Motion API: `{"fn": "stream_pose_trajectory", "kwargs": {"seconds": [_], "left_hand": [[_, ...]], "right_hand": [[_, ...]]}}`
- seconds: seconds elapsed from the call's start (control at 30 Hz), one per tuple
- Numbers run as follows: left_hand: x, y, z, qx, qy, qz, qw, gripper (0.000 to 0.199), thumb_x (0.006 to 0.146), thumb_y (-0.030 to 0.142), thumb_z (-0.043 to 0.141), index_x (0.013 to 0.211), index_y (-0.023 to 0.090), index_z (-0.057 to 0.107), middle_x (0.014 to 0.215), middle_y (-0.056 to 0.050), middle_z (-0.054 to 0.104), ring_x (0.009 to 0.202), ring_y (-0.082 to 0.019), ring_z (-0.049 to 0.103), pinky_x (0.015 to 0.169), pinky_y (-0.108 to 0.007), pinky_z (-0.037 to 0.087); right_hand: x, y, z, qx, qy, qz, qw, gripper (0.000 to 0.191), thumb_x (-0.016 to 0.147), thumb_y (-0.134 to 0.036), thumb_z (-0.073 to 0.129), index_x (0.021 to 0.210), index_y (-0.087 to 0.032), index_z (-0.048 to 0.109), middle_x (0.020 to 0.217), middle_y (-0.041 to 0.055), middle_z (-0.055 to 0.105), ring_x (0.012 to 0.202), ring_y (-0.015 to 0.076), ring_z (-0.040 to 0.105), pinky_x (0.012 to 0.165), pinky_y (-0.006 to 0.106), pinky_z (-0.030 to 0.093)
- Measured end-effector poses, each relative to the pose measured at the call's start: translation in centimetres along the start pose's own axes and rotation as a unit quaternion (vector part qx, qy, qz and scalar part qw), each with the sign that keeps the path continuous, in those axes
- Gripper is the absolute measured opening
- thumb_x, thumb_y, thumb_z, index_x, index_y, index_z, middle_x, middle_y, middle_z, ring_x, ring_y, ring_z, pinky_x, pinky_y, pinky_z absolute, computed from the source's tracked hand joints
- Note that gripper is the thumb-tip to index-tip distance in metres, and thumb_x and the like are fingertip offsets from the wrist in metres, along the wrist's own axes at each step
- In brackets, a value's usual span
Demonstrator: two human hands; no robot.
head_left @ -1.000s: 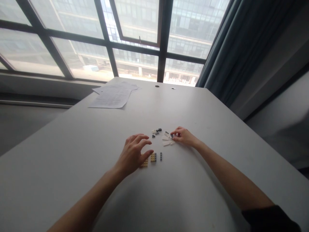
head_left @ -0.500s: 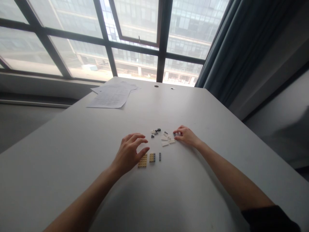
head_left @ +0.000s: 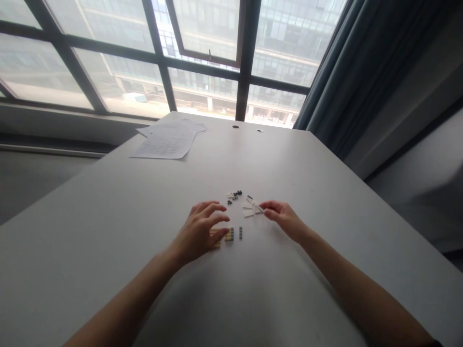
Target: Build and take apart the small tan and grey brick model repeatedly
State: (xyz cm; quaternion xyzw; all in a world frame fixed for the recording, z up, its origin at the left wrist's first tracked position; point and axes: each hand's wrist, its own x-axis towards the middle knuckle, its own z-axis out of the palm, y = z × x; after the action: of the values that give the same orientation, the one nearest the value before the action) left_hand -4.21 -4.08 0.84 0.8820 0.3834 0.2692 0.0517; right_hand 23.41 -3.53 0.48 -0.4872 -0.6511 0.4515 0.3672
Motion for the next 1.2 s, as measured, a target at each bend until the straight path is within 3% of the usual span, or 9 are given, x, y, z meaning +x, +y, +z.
{"fn": "stream_pose_trajectory", "kwargs": {"seconds": [0.13,0.27,1.0,1.1,1.2], "left_hand": [[-0.2,0.9,0.2,0.010,-0.067,0.062,0.996,0.018,0.084,0.032,0.060,0.099,0.033,0.067,0.120,-0.002,0.060,0.122,-0.027,0.044,0.106,-0.050,0.027],[-0.2,1.5,0.5,0.032,-0.091,0.081,0.992,0.023,0.085,0.034,0.058,0.106,0.033,0.066,0.125,-0.004,0.057,0.127,-0.028,0.040,0.109,-0.052,0.022],[-0.3,1.7,0.8,0.014,-0.094,0.086,0.992,0.023,0.081,0.036,0.063,0.104,0.030,0.067,0.127,-0.005,0.057,0.127,-0.030,0.041,0.109,-0.054,0.023],[-0.1,1.3,0.4,0.015,-0.064,0.073,0.995,0.021,0.083,0.034,0.060,0.102,0.030,0.067,0.124,-0.005,0.059,0.125,-0.028,0.043,0.108,-0.052,0.026],[0.1,0.0,-0.2,0.005,0.010,0.026,1.000,0.017,0.084,0.035,0.059,0.095,0.026,0.068,0.117,-0.005,0.062,0.120,-0.026,0.048,0.103,-0.047,0.034]], "right_hand": [[-2.2,-0.6,2.8,-0.263,-0.014,-0.118,0.957,0.022,0.076,-0.031,0.071,0.095,-0.022,0.066,0.100,0.0053,0.062,0.096,0.0203,0.054,0.089,0.036,0.043],[-2.3,-0.3,4.3,-0.350,-0.018,-0.143,0.926,0.024,0.076,-0.027,0.071,0.099,-0.022,0.065,0.100,0.0065,0.061,0.102,0.0230,0.053,0.096,0.041,0.039],[-1.7,0.2,5.1,-0.299,-0.013,-0.127,0.946,0.029,0.078,-0.030,0.068,0.106,-0.023,0.063,0.105,0.0072,0.061,0.105,0.0233,0.052,0.094,0.040,0.042],[-1.7,0.1,4.5,-0.274,0.001,-0.130,0.953,0.032,0.078,-0.029,0.068,0.109,-0.024,0.062,0.107,0.0069,0.061,0.107,0.0226,0.052,0.095,0.039,0.041],[-0.9,0.0,3.1,-0.261,0.044,-0.124,0.956,0.030,0.080,-0.027,0.067,0.109,-0.023,0.062,0.102,0.0062,0.061,0.100,0.0207,0.055,0.090,0.037,0.044]]}}
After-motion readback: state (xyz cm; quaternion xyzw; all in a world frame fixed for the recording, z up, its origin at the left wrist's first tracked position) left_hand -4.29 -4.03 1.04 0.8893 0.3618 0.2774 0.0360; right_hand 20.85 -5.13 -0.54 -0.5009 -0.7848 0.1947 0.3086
